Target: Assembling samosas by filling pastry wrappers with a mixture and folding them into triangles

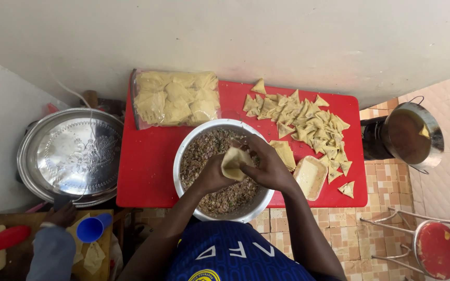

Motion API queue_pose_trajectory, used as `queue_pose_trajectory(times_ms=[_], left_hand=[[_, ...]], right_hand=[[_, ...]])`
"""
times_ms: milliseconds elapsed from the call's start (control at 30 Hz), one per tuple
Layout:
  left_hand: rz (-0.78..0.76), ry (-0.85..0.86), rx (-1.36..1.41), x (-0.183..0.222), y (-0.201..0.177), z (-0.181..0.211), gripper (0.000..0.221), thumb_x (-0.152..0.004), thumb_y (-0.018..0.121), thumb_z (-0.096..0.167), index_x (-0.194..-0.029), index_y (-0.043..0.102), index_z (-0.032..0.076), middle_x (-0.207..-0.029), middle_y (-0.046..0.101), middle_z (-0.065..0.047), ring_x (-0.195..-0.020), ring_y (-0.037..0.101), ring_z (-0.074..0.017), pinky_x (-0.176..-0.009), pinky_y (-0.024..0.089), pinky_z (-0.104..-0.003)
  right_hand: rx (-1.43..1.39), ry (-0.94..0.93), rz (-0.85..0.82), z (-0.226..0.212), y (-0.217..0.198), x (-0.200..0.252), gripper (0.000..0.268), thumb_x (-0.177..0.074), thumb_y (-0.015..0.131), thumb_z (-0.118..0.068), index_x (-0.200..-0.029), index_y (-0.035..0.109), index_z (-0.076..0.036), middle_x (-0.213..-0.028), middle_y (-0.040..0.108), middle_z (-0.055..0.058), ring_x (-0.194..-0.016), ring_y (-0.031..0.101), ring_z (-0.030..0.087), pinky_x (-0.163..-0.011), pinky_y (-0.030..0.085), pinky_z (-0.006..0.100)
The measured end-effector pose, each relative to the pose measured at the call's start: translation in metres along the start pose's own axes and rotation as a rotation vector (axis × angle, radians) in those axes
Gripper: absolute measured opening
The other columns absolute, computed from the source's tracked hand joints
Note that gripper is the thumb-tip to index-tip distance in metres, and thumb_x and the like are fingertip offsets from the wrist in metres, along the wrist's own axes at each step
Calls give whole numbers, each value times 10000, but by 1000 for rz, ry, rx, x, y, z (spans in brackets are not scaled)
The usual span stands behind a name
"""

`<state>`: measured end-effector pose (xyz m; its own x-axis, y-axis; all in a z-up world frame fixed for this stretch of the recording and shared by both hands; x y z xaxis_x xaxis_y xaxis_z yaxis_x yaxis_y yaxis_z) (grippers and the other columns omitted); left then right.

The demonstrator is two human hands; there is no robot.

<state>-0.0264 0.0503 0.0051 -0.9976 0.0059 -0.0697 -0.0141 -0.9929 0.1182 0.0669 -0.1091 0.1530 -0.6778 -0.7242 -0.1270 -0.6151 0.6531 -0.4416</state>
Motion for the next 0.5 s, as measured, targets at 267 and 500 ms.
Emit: queue_pose_trajectory(times_ms=[267, 500], left_hand=[[-100, -19, 0, 3, -5, 6, 713, -821, 981, 158, -1440, 696, -52, -1243, 800, -333, -1193, 759, -553, -1056, 593, -626], [-173, -57, 101, 20, -24, -30, 811, -856, 966, 162, -1579, 637, -4, -1429, 753, -316, -1333, 708, -509, -1136, 559, -627]], right_hand=[[36, 157, -29, 54, 9, 8, 418, -841, 835, 72, -1241, 754, -14, -1107, 794, 235, -1000, 771, 397, -849, 627, 537], [-420, 135, 157, 22, 16, -11, 194, -1007, 829, 6, -1140, 699, -50, -1114, 732, 91, -1096, 692, 198, -1003, 573, 338]])
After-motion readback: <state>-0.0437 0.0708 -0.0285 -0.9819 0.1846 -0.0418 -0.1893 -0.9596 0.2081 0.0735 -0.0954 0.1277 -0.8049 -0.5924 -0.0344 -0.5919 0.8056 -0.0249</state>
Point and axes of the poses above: each hand's wrist, its own x-axis away from the middle knuckle, its own y-axis out of the palm, z = x × y, the point moved 1 cm from there along -x, towards the middle knuckle
